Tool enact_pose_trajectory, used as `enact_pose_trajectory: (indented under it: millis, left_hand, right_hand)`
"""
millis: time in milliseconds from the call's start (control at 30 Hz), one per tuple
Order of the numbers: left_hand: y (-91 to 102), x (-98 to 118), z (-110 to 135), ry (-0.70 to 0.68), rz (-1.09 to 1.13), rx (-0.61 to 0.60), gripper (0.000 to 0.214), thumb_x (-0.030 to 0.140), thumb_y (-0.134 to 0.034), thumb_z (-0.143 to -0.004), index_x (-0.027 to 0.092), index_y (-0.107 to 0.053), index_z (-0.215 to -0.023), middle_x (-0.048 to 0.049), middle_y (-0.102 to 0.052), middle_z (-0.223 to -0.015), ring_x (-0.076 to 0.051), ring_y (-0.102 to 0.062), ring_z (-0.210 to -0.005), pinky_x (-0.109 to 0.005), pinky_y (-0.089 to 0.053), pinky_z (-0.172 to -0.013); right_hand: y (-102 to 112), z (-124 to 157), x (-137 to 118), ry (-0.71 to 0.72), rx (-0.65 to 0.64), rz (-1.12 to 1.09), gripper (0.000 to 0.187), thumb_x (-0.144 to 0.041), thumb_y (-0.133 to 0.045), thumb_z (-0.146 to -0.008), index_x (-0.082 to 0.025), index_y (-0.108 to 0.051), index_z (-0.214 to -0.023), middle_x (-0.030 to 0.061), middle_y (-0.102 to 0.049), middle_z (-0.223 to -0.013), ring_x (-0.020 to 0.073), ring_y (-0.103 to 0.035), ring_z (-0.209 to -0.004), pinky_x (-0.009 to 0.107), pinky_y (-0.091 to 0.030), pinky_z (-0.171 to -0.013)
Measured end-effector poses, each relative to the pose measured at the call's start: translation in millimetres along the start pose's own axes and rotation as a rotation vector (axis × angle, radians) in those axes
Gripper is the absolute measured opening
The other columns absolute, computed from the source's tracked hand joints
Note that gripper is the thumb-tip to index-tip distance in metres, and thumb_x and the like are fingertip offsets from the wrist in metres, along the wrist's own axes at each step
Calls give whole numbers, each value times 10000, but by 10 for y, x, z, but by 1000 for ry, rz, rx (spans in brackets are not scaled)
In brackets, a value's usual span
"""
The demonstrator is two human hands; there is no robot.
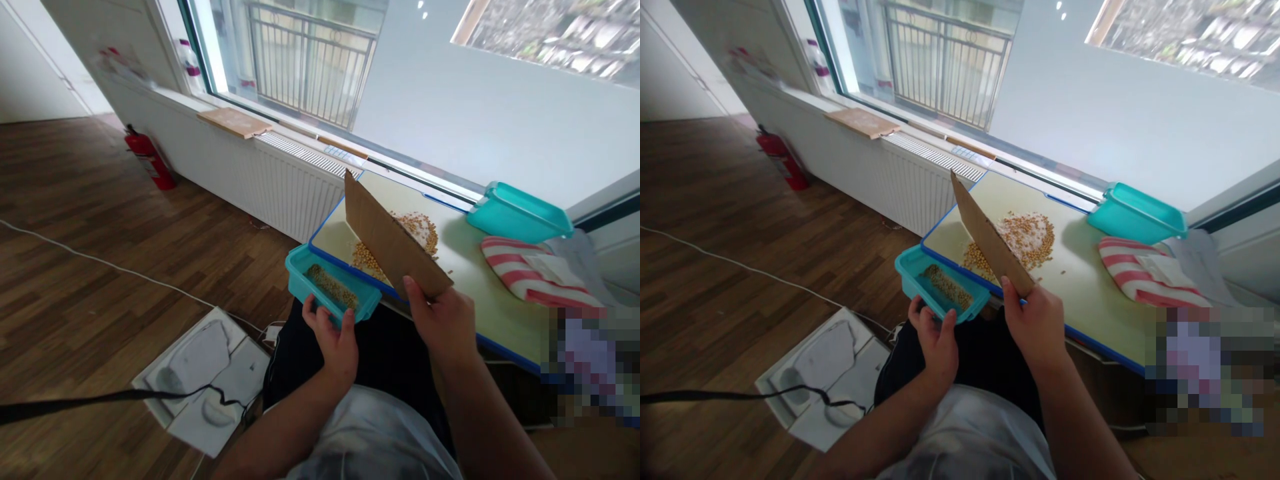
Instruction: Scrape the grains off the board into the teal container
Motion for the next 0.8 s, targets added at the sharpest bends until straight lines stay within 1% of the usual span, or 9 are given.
enact_pose_trajectory:
  millis: [167, 300, 467, 633, 800]
  left_hand:
    - [7, 22, -1, 15, 3, 2, 253, 386, -589, -782, 186, -448, -718, -110, -331, -1296, -247, -415, -1192, -401, -344, -1002]
    - [6, 30, 12, 13, -3, 2, 264, 397, -584, -790, 189, -439, -720, -106, -323, -1303, -240, -401, -1208, -394, -336, -1014]
    - [-2, 26, 34, 6, 26, 7, 233, 381, -586, -800, 185, -466, -761, -107, -312, -1312, -237, -403, -1207, -408, -314, -1031]
    - [-10, 28, 37, -7, 8, -4, 236, 386, -581, -805, 183, -472, -758, -116, -318, -1303, -243, -398, -1214, -421, -302, -1036]
    - [-16, 39, 25, -1, -4, -10, 256, 404, -578, -798, 180, -469, -743, -126, -329, -1297, -253, -404, -1201, -429, -331, -1013]
  right_hand:
    - [-6, 7, -32, -15, -2, 12, 456, -512, -463, -815, -191, -546, -503, 100, -596, -485, 208, -573, -495, 275, -321, -472]
    - [-3, 19, -65, -16, 3, 16, 434, -502, -464, -819, -188, -571, -539, 106, -614, -515, 210, -572, -511, 278, -329, -486]
    - [-3, 63, -116, -30, -9, 39, 453, -504, -455, -820, -192, -551, -506, 111, -591, -491, 208, -555, -494, 280, -315, -482]
    - [7, 122, -241, 40, 2, 5, 397, -443, -445, -854, -167, -646, -652, 98, -613, -538, 200, -581, -528, 268, -333, -502]
    - [37, 171, -338, 58, 5, 4, 396, -435, -441, -862, -158, -668, -691, 89, -604, -524, 193, -571, -506, 265, -336, -492]
Point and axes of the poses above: each hand's wrist, its own z-axis away from the middle knuckle, its own y-axis out of the back of the hand, x = y × z, the point moved 7 cm from there along -z, towards the middle knuckle
